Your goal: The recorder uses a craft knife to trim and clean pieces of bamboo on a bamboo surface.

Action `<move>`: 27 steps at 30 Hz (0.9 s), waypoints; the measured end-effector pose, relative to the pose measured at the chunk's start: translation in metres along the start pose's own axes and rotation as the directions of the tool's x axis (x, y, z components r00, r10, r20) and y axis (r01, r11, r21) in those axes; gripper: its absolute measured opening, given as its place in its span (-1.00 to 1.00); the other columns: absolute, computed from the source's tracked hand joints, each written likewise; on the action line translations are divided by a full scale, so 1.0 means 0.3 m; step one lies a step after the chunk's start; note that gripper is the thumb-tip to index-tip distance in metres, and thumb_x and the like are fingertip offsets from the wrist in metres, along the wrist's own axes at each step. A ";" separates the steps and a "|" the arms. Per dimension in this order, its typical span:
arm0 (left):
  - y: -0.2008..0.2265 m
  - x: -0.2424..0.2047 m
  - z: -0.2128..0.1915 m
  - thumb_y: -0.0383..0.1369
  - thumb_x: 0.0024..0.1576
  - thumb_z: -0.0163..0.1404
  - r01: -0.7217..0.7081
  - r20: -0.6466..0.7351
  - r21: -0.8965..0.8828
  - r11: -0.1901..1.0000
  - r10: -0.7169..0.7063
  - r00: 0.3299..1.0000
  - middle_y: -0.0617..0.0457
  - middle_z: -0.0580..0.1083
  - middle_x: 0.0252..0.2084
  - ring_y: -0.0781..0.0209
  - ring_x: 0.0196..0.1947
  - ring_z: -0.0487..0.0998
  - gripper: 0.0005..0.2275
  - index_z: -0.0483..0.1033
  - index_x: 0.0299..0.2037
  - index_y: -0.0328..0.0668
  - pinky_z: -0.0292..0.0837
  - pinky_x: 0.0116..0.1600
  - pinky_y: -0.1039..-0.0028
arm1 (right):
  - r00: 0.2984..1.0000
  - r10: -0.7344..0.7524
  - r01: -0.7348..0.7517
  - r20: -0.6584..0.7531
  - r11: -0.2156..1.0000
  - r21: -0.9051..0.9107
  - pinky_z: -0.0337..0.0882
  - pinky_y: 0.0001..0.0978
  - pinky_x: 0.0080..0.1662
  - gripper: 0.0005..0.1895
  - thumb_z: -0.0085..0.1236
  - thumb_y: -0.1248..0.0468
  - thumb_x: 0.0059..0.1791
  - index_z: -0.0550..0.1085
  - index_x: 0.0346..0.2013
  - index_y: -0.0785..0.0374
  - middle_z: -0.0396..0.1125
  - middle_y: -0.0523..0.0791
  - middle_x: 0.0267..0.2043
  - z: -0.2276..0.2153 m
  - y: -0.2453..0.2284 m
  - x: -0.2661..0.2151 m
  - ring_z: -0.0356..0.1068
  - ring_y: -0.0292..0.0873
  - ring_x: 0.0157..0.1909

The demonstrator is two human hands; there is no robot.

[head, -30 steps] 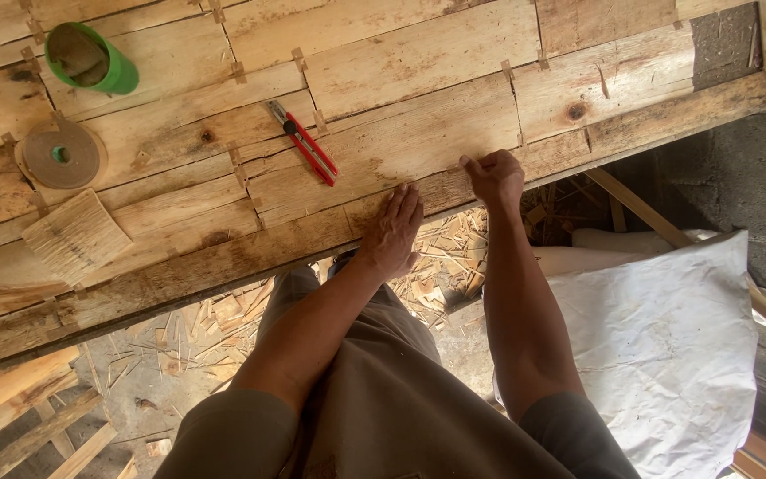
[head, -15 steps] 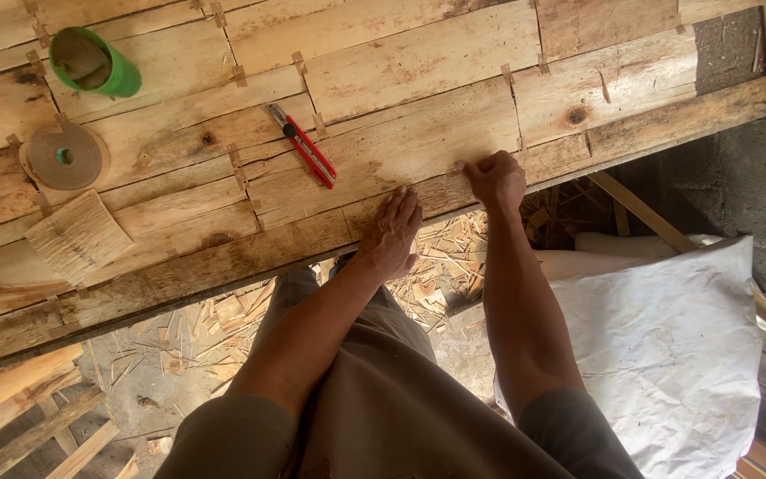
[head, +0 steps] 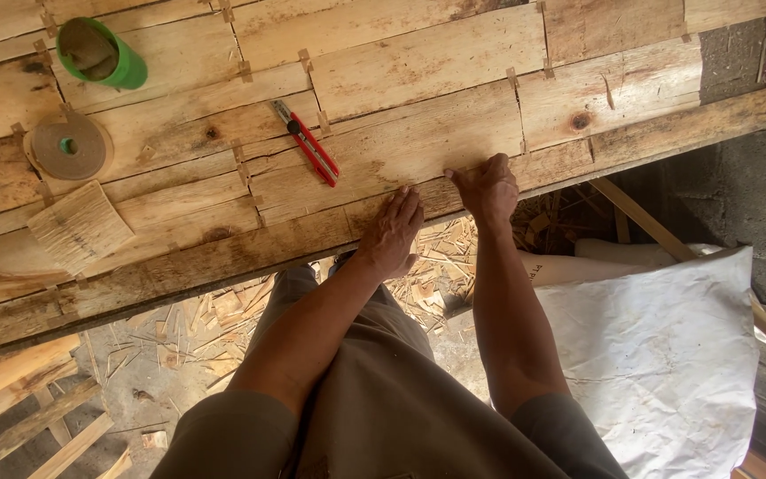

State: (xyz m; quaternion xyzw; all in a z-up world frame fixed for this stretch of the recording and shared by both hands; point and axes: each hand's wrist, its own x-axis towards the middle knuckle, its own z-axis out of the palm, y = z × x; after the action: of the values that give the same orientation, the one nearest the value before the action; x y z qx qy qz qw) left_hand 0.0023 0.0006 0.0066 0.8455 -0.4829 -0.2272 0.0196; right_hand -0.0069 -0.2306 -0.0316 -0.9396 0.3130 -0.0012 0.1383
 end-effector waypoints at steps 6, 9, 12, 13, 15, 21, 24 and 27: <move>0.001 0.017 0.017 0.06 0.03 0.14 0.018 0.003 -0.038 0.999 -0.017 1.000 -0.32 -0.14 0.56 -0.21 0.56 -0.17 -0.05 -0.05 0.47 -0.43 -0.27 0.56 0.15 | 0.995 0.065 -0.063 0.069 0.998 -0.025 0.45 -0.06 -0.21 -0.16 0.49 -0.35 -0.26 0.32 -0.16 0.24 0.43 0.00 -0.29 -0.016 -0.026 -0.010 0.43 0.02 -0.26; 0.008 0.018 0.007 0.06 0.05 0.13 0.016 0.033 -0.010 1.000 -0.016 0.999 -0.34 -0.15 0.55 -0.24 0.56 -0.18 -0.06 -0.06 0.47 -0.43 -0.28 0.56 0.14 | 0.996 0.055 -0.054 0.067 0.998 -0.010 0.46 -0.06 -0.21 -0.13 0.47 -0.36 -0.26 0.31 -0.12 0.25 0.42 0.01 -0.31 0.000 -0.009 -0.014 0.44 0.03 -0.29; 0.009 0.017 0.004 0.06 0.04 0.14 0.019 0.066 0.012 1.000 -0.020 0.998 -0.32 -0.17 0.56 -0.23 0.56 -0.19 -0.07 -0.06 0.47 -0.39 -0.30 0.56 0.14 | 1.000 0.016 -0.017 0.019 0.996 0.082 0.45 -0.04 -0.17 -0.24 0.41 -0.30 -0.15 0.33 -0.09 0.22 0.43 -0.03 -0.31 0.069 0.060 -0.008 0.46 0.02 -0.27; 0.010 0.017 0.005 0.06 0.04 0.14 0.021 0.066 0.011 1.000 -0.022 0.998 -0.32 -0.17 0.56 -0.23 0.56 -0.19 -0.07 -0.06 0.47 -0.39 -0.30 0.56 0.14 | 1.000 0.014 -0.015 0.020 0.996 0.083 0.45 -0.04 -0.17 -0.24 0.41 -0.30 -0.15 0.33 -0.09 0.22 0.43 -0.03 -0.31 0.062 0.055 -0.006 0.46 0.02 -0.27; 0.013 0.014 0.009 0.07 0.04 0.14 0.027 0.054 -0.003 1.000 -0.027 0.998 -0.32 -0.17 0.56 -0.22 0.56 -0.20 -0.07 -0.05 0.46 -0.40 -0.30 0.56 0.14 | 0.994 0.080 -0.086 0.069 0.993 0.083 0.44 -0.04 -0.12 -0.24 0.37 -0.38 -0.10 0.34 -0.12 0.20 0.45 -0.05 -0.32 0.050 0.047 -0.006 0.46 0.02 -0.23; 0.011 0.015 0.001 0.07 0.05 0.14 0.027 0.052 0.003 1.000 -0.027 0.998 -0.32 -0.18 0.56 -0.22 0.56 -0.20 -0.07 -0.03 0.47 -0.39 -0.31 0.58 0.16 | 0.998 0.029 -0.025 0.060 0.998 -0.060 0.42 -0.11 -0.37 -0.12 0.54 -0.34 -0.35 0.36 -0.22 0.31 0.40 -0.03 -0.45 -0.031 -0.025 0.016 0.40 -0.01 -0.42; 0.009 0.010 0.013 0.05 0.04 0.15 0.028 0.026 -0.029 0.999 -0.027 0.999 -0.30 -0.18 0.55 -0.20 0.56 -0.20 -0.08 -0.03 0.46 -0.39 -0.31 0.56 0.16 | 0.951 0.230 -0.250 0.208 0.965 0.076 0.45 -0.25 -0.42 -0.38 0.51 -0.23 -0.27 0.50 -0.37 0.21 0.44 -0.16 -0.50 -0.031 0.021 0.071 0.39 -0.18 -0.51; 0.006 0.009 0.013 0.01 0.03 0.18 0.041 -0.001 -0.083 0.996 -0.042 0.999 -0.28 -0.16 0.57 -0.17 0.57 -0.19 -0.09 -0.01 0.47 -0.38 -0.29 0.57 0.18 | 0.966 0.184 -0.221 0.179 0.951 0.217 0.44 -0.32 -0.42 -0.47 0.61 -0.11 -0.28 0.56 -0.47 0.26 0.47 -0.11 -0.54 0.000 0.087 0.109 0.41 -0.25 -0.56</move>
State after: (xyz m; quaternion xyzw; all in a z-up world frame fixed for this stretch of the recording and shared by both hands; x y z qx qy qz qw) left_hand 0.0004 -0.0017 0.0024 0.8541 -0.4554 -0.2462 0.0503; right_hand 0.0041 -0.2700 -0.0411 -0.8766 0.3939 0.0498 0.2720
